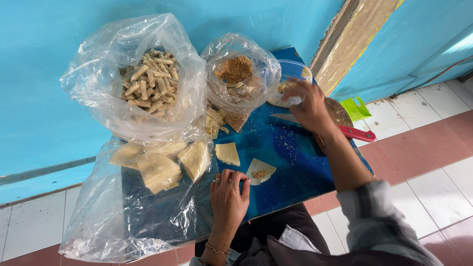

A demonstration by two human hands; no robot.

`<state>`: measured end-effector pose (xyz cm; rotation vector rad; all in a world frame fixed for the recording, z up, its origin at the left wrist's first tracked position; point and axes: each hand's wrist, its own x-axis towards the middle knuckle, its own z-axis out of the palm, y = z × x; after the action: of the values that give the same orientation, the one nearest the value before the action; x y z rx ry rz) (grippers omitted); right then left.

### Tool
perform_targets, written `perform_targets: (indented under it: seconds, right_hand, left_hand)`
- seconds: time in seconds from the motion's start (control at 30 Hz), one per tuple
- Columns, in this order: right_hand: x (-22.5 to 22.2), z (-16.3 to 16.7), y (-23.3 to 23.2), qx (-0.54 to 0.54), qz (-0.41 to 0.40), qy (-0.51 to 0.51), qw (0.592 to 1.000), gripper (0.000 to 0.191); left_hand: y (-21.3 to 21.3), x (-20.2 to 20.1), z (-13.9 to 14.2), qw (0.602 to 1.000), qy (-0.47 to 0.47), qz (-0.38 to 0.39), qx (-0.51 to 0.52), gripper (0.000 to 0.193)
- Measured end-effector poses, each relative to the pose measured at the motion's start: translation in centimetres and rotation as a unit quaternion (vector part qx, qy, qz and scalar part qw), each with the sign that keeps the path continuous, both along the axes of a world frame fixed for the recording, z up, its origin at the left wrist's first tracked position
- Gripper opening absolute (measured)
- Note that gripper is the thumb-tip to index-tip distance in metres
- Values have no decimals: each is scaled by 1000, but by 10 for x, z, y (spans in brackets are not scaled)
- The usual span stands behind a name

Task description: The person sits at a small blue table and folds filled pastries from square dough wrappers. They spoon a brown filling onto a wrapper, fold it into a triangle, press the edges closed, and set the finished pastry on a pile of completed ones, repeating the cycle.

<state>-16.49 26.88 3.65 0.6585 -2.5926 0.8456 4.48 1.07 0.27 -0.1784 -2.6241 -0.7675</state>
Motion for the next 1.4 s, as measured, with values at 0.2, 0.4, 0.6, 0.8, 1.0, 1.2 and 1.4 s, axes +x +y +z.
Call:
perform_targets:
  seconds: [0.2,0.4,0.6,0.8,1.0,1.2,1.4]
  right_hand:
    - [106,-20,-40,111,156,-23,981,50]
    - [124,-35,-48,245,140,78,956,66]
    - [117,-28,-33,278,173,97,940,64]
    - [109,-21,-44,259,148,102,949,69]
    - [108,-17,-44,210,182,108,954,62]
    - [105,-22,-51,192,157,80,965,65]
    - [109,-29,-41,198,129,113,965,66]
  left_hand:
    - [-1,-1,-1,1000,-23,4,-15,14]
    - [1,-1,-3,1000,-7,4,-10,13]
    - [0,0,-3,999,-31,5,-13,14]
    - [1,0,-2,1000,-10,3,-11,14]
    - [1,0,-3,1000,-29,4,-10,14]
    - [2,0,-2,1000,-10,4,-7,14]
    - [2,1,-1,1000,-9,1,-4,14]
